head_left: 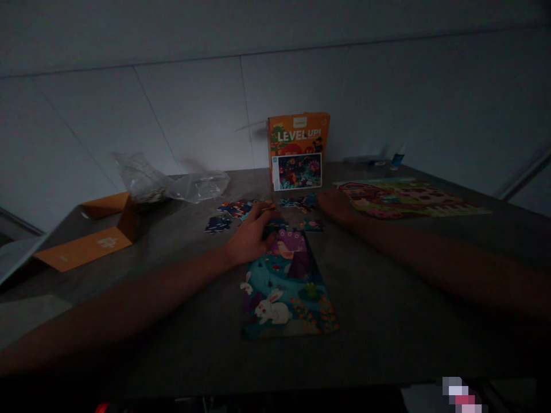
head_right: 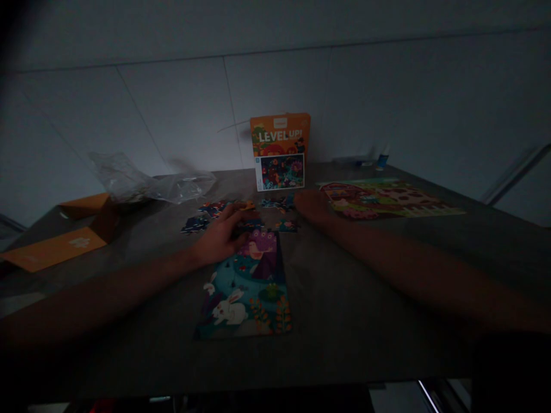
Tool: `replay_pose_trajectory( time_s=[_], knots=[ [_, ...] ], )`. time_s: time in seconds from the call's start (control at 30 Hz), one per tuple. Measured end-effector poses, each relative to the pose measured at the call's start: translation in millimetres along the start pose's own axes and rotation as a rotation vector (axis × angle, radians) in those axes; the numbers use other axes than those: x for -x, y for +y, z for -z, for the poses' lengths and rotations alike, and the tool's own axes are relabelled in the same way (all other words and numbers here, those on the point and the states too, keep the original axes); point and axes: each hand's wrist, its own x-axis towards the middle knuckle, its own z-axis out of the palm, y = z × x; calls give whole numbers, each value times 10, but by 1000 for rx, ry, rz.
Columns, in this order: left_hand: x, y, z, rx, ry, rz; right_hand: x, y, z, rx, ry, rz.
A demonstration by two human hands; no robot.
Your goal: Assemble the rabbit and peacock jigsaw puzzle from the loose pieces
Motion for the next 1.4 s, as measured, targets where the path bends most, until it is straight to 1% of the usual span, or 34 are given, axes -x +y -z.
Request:
replay_pose_trajectory(
  time_s=[0.07,0.1,0.13,0.17,0.2,0.27,0.33,0.4,0.47,0.53,0.67,0.83,0.93,1.03,1.1,1.2,1.3,1.33,1.4],
  knots=[
    [1,-11,-10,7,0,-4,3,-21,-57,-9,31,-98],
    [2,-17,-16,12,-4,-5,7,-33,-87,-32,68,-152],
    [2,-23,-21,16,-9,-6,13,-45,-115,-51,113,-176],
    [2,-28,-27,17,-15,-5,20,-57,-141,-66,160,-168],
    [1,-33,-31,16,-22,-4,27,-68,-163,-76,201,-134],
    [-1,-39,-36,6,-32,-2,40,-90,-194,-81,246,-15],
    [-3,-43,-36,-4,-34,-7,46,-108,-213,-67,228,97],
    [-4,-47,-32,-10,-36,-16,37,-115,-222,-46,178,136],
    [-4,-50,-29,-14,-39,-18,12,-105,-228,-54,144,141],
    [-3,-55,-28,-14,-43,-20,-18,-83,-234,-98,159,150],
    [-4,-68,-38,-3,-30,-40,-52,-41,-257,-215,217,229],
    [-6,-78,-51,-7,-24,-57,-50,-26,-281,-501,298,168],
    [-4,-69,-49,-8,-24,-53,-60,-20,-269,-685,430,123],
    [-3,-62,-44,-7,-29,-49,-80,-13,-241,-782,561,81],
    [-5,-66,-41,-8,-32,-48,-86,-9,-225,-806,598,67],
    [-8,-74,-38,-10,-33,-40,-78,-9,-217,-795,591,85],
    [-5,-58,-41,-16,-31,-41,-61,-19,-238,-720,566,139],
    [-1,-46,-44,-17,-30,-43,-56,-23,-249,-675,545,167],
    [2,-24,-47,-21,-31,-46,-45,-32,-270,-556,458,232]
  ],
)
